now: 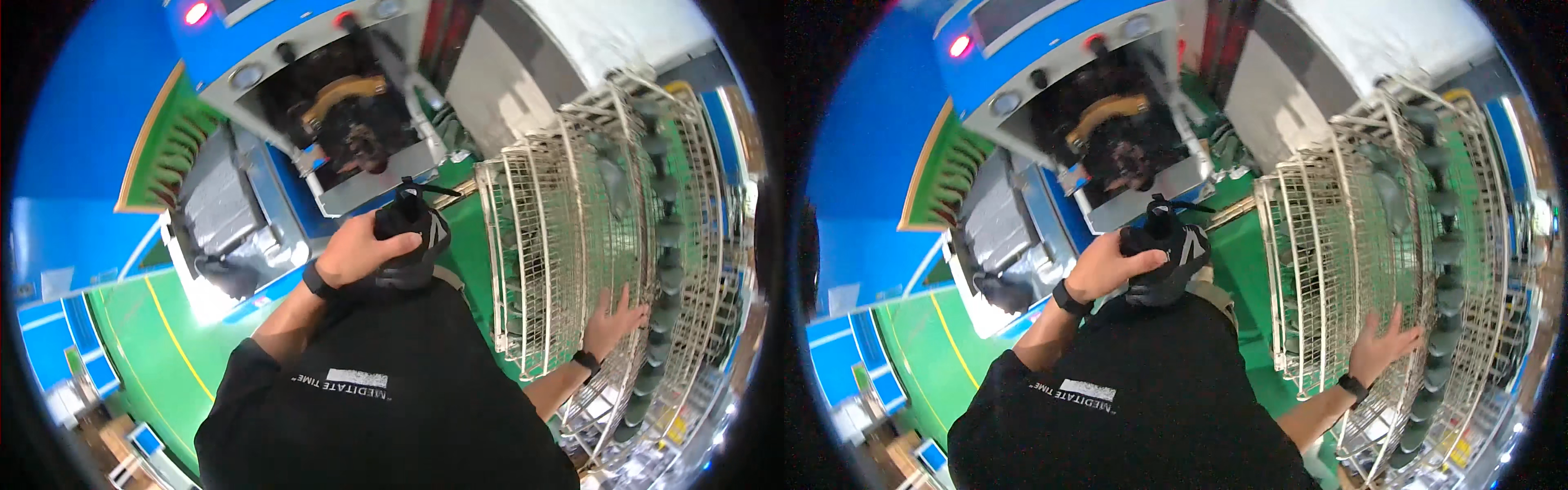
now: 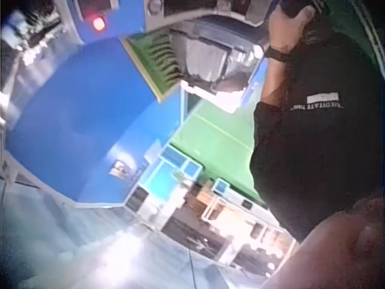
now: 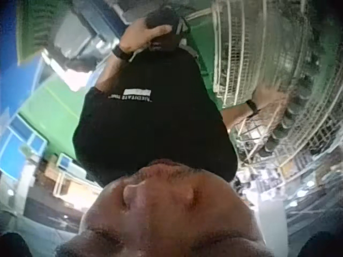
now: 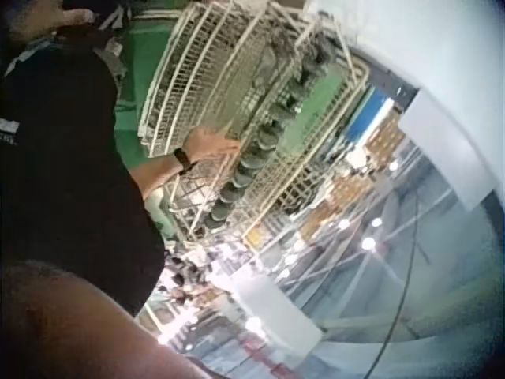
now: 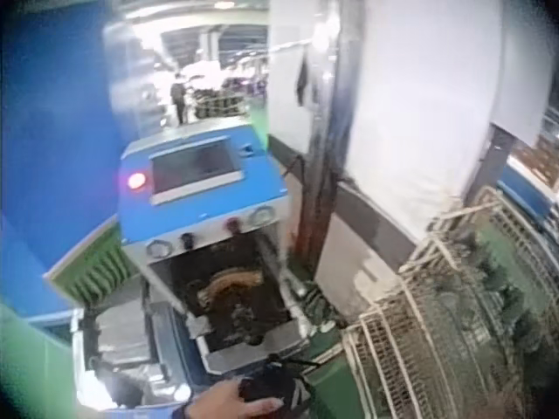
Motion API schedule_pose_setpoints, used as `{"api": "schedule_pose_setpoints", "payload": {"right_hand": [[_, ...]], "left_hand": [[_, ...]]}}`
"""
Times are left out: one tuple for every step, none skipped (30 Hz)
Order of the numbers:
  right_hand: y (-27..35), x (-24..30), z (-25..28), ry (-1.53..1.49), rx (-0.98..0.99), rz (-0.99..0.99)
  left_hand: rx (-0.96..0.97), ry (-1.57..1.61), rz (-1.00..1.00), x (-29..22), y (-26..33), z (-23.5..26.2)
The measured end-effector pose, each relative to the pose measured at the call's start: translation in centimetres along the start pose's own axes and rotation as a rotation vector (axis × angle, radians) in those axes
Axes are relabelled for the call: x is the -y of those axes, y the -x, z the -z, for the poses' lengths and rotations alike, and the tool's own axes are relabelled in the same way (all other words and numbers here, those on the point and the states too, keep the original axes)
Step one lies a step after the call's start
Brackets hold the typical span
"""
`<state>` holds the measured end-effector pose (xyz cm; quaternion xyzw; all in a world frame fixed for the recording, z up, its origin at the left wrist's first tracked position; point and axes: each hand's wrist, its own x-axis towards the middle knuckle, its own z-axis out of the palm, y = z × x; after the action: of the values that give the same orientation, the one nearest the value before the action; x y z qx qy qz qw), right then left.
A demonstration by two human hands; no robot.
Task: Manually assemble shoe components using industrial machinery and storage racks.
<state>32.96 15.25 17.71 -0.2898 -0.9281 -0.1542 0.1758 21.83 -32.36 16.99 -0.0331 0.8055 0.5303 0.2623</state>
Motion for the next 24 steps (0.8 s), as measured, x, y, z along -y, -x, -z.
{"api": "schedule_pose_setpoints", "payload": {"right_hand": [[-0.8, 2.4, -0.1, 0.041, 0.039, 0.091], [-1.1, 4.6, 0.2, 0.087, 0.073, 0.177], [-1.6, 6.2, 0.6, 0.08, 0.064, 0.217], [-2.4, 8.0, 1.2, -0.311, 0.379, 0.194], [-3.0, 10.3, 1.6, -0.696, 0.707, 0.168], [-2.9, 13.0, 2.0, -0.709, 0.835, 0.292], [-2.5, 16.1, 2.6, -0.717, 0.846, 0.348], [-1.4, 19.3, 3.3, -0.706, 0.893, 0.413], [-0.7, 21.7, 4.1, -0.688, 0.939, 0.481], [0.2, 22.8, 2.3, -0.713, 0.901, 0.543], [1.4, 24.5, 2.3, -0.717, 0.917, 0.59], [2.3, 26.4, 2.7, -0.704, 0.949, 0.628], [2.9, 28.5, 3.0, -0.693, 0.973, 0.66], [3.4, 30.7, 3.8, -0.64, 1.068, 0.697], [4.1, 31.8, 2.6, -0.682, 1.076, 0.761], [4.7, 33.1, 2.1, -0.693, 1.113, 0.798], [5.2, 34.2, 2.1, -0.703, 1.153, 0.837], [5.4, 35.3, 2.6, -0.699, 1.153, 0.876], [5.6, 36.5, 3.1, -0.593, 1.159, 0.946], [5.8, 37.6, 3.5, -0.484, 1.156, 1.012], [6.1, 38.5, 3.9, -0.479, 1.142, 1.061], [6.1, 38.9, 3.8, -0.494, 1.167, 1.081], [5.8, 39.8, 3.5, -0.502, 1.196, 1.125], [5.6, 39.7, 1.1, -0.598, 1.204, 1.11]], "left_hand": [[-0.002, 0.049, 0.041, 1.4, 1.2, 1.7], [-0.02, 0.105, 0.098, 2.8, 2.5, 3.3], [-0.049, 0.131, 0.112, 4.7, 3.6, 4.6], [-0.083, 0.225, 0.127, 6.7, 4.6, 5.8], [-0.126, 0.317, 0.139, 8.1, 5.8, 7.1], [-0.147, 0.521, 0.094, 9.0, 7.1, 8.2], [-0.199, 0.539, 0.103, 10.5, 8.4, 9.4], [-0.21, 0.613, 0.104, 12.5, 9.7, 10.4], [-0.221, 0.692, 0.103, 13.9, 11.3, 11.1], [-0.29, 0.754, 0.096, 15.1, 12.9, 12.0], [-0.335, 0.767, 0.108, 17.1, 14.7, 12.6], [-0.479, 0.751, 0.083, 19.8, 16.3, 12.6], [-0.617, 0.727, 0.053, 22.5, 17.3, 12.7], [-0.751, 0.815, 0.029, 25.0, 18.1, 13.0], [-0.906, 0.426, 0.076, 28.5, 18.9, 13.5], [-0.927, 0.209, 0.209, 30.4, 19.3, 14.4], [-0.937, -0.007, 0.348, 32.2, 19.6, 15.4], [-0.901, -0.077, 0.538, 35.1, 19.4, 15.9], [-0.856, -0.141, 0.73, 38.1, 19.4, 15.5], [-0.866, -0.469, 0.8, 39.9, 19.3, 14.4], [-0.899, -0.443, 0.824, 41.1, 19.7, 14.0], [-0.928, -0.371, 0.819, 41.8, 20.5, 13.6], [-0.97, -0.29, 0.828, 42.2, 21.9, 12.8], [-1.055, -0.191, 0.825, 41.0, 23.3, 12.0]]}}
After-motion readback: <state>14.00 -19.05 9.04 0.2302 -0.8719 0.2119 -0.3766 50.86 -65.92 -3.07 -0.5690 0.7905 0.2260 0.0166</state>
